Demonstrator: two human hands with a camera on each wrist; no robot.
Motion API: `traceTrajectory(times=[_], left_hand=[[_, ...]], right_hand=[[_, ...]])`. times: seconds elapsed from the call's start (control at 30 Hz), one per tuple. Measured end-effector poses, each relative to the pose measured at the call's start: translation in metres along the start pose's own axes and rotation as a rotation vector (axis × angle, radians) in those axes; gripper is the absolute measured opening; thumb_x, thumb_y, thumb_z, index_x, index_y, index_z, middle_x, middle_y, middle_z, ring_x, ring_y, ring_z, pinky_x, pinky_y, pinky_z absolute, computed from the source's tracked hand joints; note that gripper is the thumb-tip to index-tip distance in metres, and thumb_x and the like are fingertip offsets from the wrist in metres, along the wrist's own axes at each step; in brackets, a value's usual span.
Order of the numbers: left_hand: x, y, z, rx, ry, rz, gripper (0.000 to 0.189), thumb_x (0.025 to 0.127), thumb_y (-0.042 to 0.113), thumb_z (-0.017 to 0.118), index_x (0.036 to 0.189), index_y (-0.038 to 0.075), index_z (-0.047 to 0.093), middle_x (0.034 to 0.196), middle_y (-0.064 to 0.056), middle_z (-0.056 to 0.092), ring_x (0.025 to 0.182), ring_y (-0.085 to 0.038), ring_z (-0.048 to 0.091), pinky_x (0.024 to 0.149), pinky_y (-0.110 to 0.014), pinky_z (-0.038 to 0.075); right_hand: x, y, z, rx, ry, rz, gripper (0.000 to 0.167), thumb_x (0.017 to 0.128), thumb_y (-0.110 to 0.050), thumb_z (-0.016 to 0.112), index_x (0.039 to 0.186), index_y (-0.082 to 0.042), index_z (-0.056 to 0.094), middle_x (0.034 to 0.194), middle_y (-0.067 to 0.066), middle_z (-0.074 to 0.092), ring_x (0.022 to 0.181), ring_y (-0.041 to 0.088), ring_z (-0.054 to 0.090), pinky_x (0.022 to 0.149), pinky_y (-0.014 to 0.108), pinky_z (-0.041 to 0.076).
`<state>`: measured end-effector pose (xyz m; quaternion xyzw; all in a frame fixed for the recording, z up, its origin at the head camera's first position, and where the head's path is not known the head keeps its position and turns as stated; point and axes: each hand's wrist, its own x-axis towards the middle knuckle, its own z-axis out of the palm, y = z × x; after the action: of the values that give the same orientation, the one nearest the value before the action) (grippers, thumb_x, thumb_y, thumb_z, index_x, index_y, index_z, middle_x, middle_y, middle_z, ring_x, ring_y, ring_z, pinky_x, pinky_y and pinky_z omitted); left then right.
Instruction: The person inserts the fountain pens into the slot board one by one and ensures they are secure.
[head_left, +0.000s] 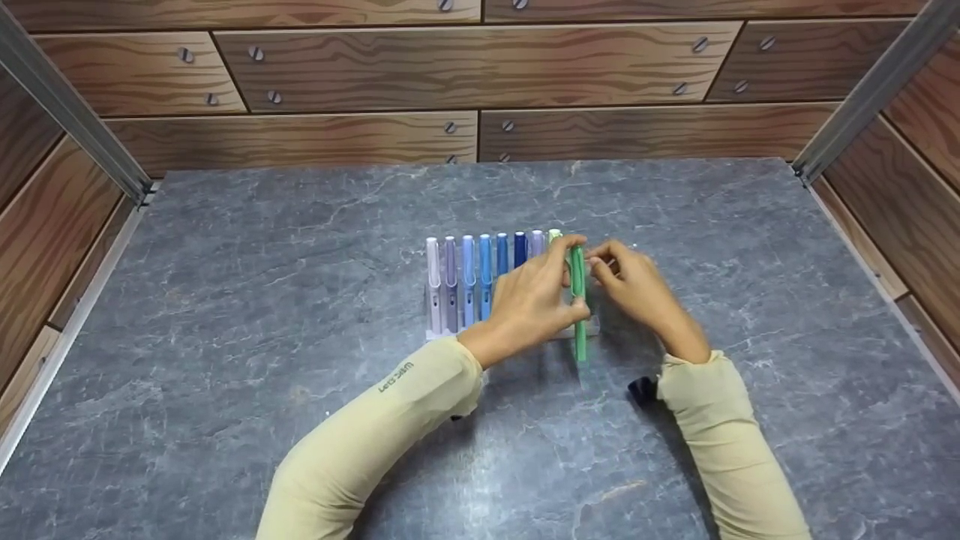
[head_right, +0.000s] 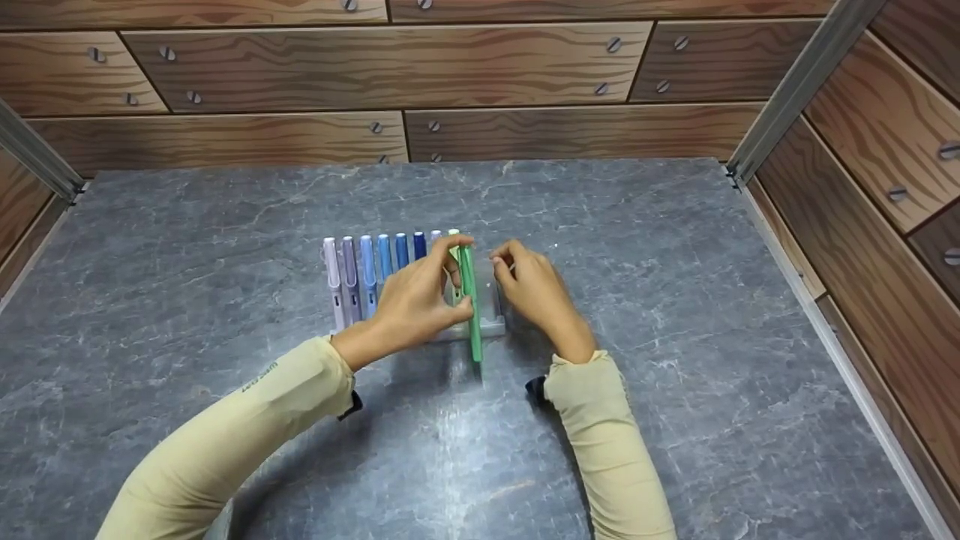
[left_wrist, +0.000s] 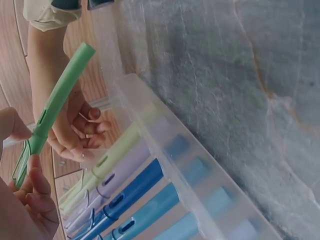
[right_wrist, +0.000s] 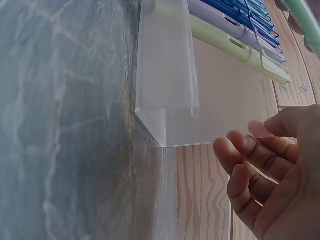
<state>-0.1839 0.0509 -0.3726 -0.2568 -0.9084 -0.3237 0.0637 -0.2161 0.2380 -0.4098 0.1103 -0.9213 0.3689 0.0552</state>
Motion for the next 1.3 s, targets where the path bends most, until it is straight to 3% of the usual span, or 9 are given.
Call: traceTrajectory(times=[0.37,0.7,0.9,1.03,1.3], left_hand=[[0.004,-0.004,0.002,0.15,0.14,0.09,0.064,0.078,0.02,0.069,0.138,0.019,0.045,0.09,0.003,0.064,0.064,-0.009,0.052,0.044,-0.017,0.037],[0.008,-0.006,0.009,0.319,0.277,0.17,0.058,0.079,0.019,0.067,0.134,0.017,0.049,0.109,0.003,0.07,0.073,-0.011,0.059,0.047,-0.021,0.044],[0.011,-0.008,0.015,0.386,0.345,0.213,0.056,0.077,0.018,0.066,0.131,0.016,0.051,0.107,0.002,0.071,0.072,-0.011,0.06,0.048,-0.021,0.044],[0.011,-0.008,0.017,0.415,0.368,0.232,0.055,0.077,0.016,0.065,0.13,0.015,0.052,0.102,0.003,0.071,0.069,-0.01,0.058,0.047,-0.02,0.042],[0.012,-0.008,0.021,0.438,0.329,0.221,0.055,0.078,0.017,0.063,0.131,0.014,0.052,0.105,0.003,0.072,0.073,-0.011,0.06,0.05,-0.02,0.045]], right_hand=[[0.0,0.0,0.0,0.004,-0.006,0.001,0.02,0.1,-0.011,0.049,0.108,0.003,0.061,0.09,0.017,0.066,0.08,0.027,0.065,0.069,0.022,0.048],[0.0,0.0,0.001,-0.001,0.004,0.002,0.02,0.099,-0.012,0.05,0.107,0.003,0.061,0.089,0.016,0.066,0.078,0.021,0.063,0.07,0.025,0.049],[0.001,0.001,0.001,-0.014,0.007,-0.009,0.02,0.099,-0.013,0.051,0.105,0.003,0.061,0.089,0.017,0.066,0.078,0.023,0.063,0.071,0.03,0.049],[0.0,0.0,0.0,-0.014,-0.007,-0.006,0.021,0.1,-0.013,0.05,0.107,0.003,0.06,0.09,0.017,0.066,0.08,0.026,0.064,0.072,0.033,0.05],[0.0,0.0,0.0,-0.021,0.006,-0.016,0.02,0.099,-0.011,0.05,0.106,0.004,0.06,0.091,0.019,0.067,0.081,0.028,0.064,0.073,0.036,0.05]])
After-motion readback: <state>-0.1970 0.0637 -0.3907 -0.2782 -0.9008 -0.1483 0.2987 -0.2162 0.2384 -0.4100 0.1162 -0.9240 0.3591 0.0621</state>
